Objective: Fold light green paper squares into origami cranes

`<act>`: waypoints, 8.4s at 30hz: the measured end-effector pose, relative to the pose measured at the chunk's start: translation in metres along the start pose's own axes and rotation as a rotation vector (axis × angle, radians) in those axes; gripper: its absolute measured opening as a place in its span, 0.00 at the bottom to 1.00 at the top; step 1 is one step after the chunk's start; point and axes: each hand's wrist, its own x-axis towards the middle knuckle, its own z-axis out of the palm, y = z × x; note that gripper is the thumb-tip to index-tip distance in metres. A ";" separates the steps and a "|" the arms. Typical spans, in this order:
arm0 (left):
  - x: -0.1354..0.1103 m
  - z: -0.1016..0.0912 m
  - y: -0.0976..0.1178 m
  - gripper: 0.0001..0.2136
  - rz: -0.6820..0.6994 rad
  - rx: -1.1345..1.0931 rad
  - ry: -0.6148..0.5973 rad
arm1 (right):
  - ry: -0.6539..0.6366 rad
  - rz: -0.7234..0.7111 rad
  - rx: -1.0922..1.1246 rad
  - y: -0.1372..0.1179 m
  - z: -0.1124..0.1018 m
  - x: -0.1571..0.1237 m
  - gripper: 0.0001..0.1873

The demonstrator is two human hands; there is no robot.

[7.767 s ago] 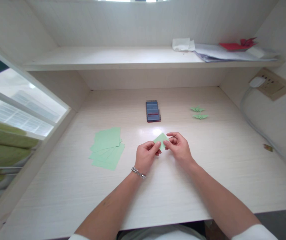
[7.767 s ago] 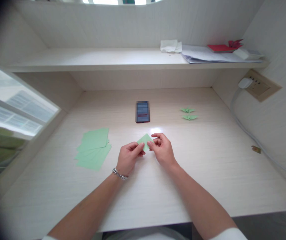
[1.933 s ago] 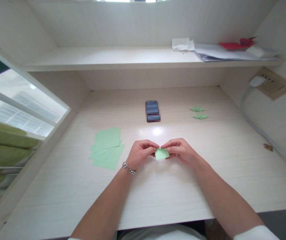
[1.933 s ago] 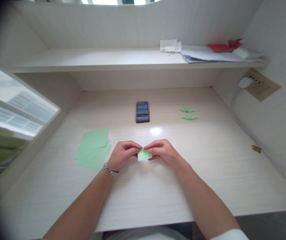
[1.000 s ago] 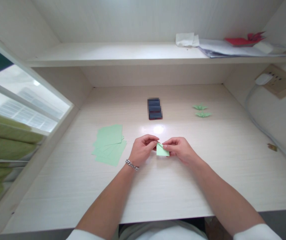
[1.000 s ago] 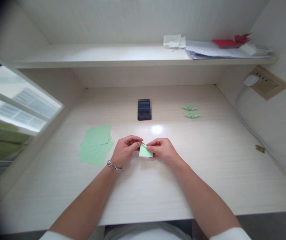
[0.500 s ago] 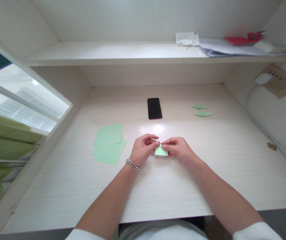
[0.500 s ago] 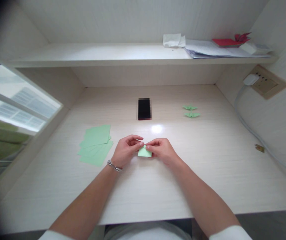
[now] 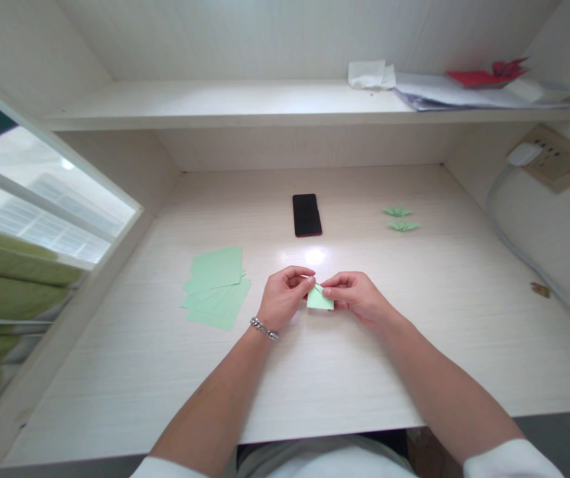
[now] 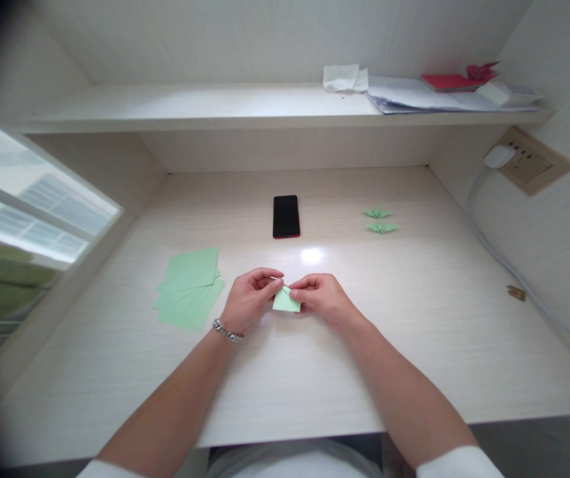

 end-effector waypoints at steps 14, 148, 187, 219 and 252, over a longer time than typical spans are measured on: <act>-0.002 0.003 0.000 0.12 0.113 0.082 0.047 | 0.009 -0.014 -0.013 0.001 0.002 -0.002 0.15; -0.003 0.005 -0.004 0.22 -0.010 0.049 0.007 | 0.045 -0.076 -0.295 0.001 0.002 0.003 0.13; -0.012 0.018 -0.001 0.20 0.022 0.027 -0.161 | 0.242 -0.363 -0.402 0.014 -0.001 0.011 0.10; -0.016 0.021 0.007 0.24 -0.076 -0.023 -0.111 | 0.169 -0.294 -0.313 0.008 -0.003 0.011 0.10; -0.006 0.017 -0.008 0.24 0.017 -0.101 -0.002 | 0.116 -0.281 -0.498 0.010 -0.001 0.008 0.13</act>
